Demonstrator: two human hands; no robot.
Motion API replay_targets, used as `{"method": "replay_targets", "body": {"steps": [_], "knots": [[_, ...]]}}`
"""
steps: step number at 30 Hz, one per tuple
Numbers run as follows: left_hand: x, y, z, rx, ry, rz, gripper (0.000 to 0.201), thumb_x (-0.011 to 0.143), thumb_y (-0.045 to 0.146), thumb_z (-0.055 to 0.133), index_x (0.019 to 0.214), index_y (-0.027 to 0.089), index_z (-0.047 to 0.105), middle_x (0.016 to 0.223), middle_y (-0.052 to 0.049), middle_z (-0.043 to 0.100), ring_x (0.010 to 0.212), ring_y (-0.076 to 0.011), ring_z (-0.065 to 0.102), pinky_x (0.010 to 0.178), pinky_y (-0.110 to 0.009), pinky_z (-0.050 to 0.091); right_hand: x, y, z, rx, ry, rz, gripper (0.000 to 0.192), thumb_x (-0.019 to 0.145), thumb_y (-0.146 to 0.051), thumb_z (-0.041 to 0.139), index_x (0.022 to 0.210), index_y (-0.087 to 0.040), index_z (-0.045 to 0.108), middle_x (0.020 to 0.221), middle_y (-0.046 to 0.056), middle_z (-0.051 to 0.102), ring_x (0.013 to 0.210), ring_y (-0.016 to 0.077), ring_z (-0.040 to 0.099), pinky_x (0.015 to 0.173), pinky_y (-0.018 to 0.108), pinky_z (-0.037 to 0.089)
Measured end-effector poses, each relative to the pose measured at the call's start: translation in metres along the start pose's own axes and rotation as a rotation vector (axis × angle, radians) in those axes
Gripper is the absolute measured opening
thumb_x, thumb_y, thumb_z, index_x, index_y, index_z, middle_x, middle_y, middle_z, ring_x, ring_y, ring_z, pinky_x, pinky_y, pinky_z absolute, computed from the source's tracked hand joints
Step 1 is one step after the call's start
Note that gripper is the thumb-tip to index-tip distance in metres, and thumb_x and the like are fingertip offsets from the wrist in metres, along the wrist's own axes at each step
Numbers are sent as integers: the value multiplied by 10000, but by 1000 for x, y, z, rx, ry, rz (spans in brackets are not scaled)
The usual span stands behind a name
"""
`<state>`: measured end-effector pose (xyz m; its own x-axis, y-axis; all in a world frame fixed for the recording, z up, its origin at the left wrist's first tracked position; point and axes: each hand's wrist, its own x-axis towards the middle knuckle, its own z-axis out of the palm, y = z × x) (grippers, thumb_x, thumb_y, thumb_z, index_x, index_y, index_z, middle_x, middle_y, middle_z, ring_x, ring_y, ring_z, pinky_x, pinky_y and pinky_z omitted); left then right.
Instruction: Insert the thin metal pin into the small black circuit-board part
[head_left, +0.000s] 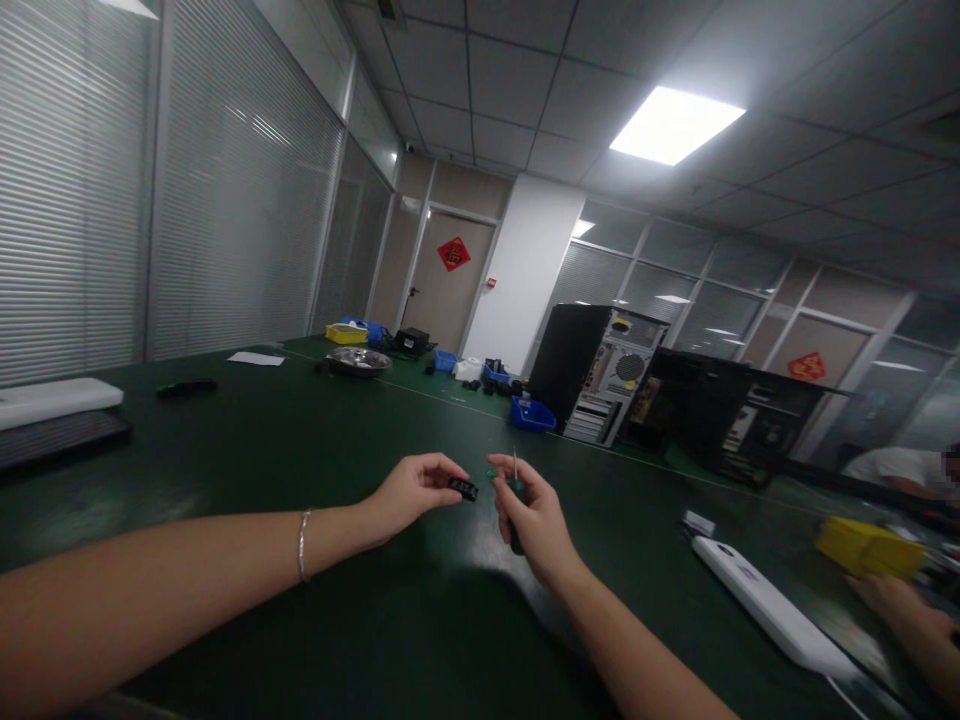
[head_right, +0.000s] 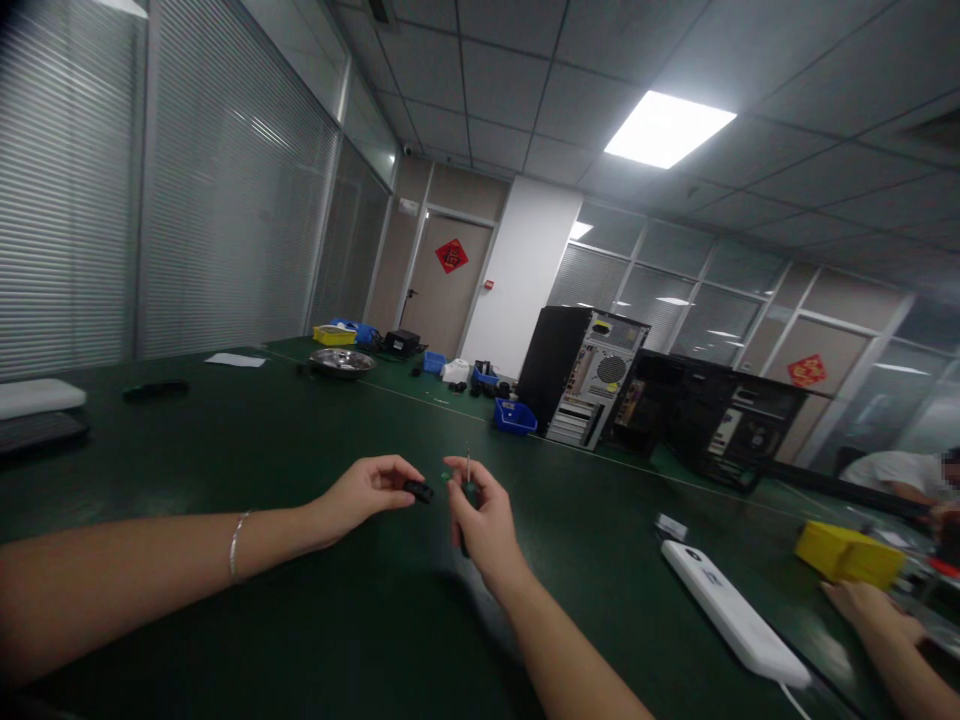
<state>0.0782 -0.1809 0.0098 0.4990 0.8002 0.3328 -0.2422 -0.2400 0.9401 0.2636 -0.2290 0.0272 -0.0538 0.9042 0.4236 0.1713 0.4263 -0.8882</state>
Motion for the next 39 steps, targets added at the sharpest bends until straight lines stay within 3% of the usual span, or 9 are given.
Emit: {"method": "replay_targets", "body": {"steps": [5, 12, 17, 22, 30, 39], "knots": [[-1, 1, 1, -6, -27, -29, 314, 672, 137, 699, 977, 143, 625, 989, -76, 661, 951, -212, 620, 890, -370, 449, -1, -3, 2, 32, -33, 58, 337, 825, -401, 579, 1064, -164, 560, 534, -83, 425, 333, 49, 390, 313, 158, 312], [-1, 0, 4, -29, -16, -64, 358, 693, 124, 672, 1046, 127, 611, 1073, -118, 654, 1011, -234, 608, 935, -402, 426, -2, -3, 8, 19, -44, 74, 328, 743, -355, 676, 991, -161, 581, 600, -55, 504, 363, 41, 406, 294, 142, 340], [-2, 2, 9, -120, -46, -31, 403, 667, 127, 715, 1053, 132, 597, 1105, -118, 649, 1033, -243, 610, 966, -417, 412, -3, 1, 13, 21, -29, 64, 331, 740, -367, 677, 985, -168, 577, 639, -50, 513, 367, 38, 416, 292, 142, 348], [-6, 4, 15, -187, -86, -16, 403, 738, 175, 674, 1127, 136, 574, 1162, -126, 621, 1085, -236, 579, 989, -414, 399, -3, -1, 11, -31, 19, 21, 325, 757, -374, 661, 988, -166, 566, 707, -29, 530, 373, 40, 434, 281, 145, 347], [-6, 9, 16, -120, -44, -25, 380, 646, 112, 729, 989, 158, 571, 1062, -83, 628, 981, -207, 612, 915, -392, 445, -5, -2, 11, -72, -23, 23, 325, 766, -387, 651, 1000, -175, 573, 737, -25, 537, 377, 36, 439, 289, 143, 369], [-4, 3, 14, -94, -22, -55, 486, 602, 118, 752, 1044, 142, 552, 947, -73, 655, 920, -207, 622, 851, -373, 466, -5, -3, 8, -101, 1, -2, 306, 786, -387, 631, 996, -168, 589, 786, -4, 565, 358, 23, 427, 291, 144, 328]]}}
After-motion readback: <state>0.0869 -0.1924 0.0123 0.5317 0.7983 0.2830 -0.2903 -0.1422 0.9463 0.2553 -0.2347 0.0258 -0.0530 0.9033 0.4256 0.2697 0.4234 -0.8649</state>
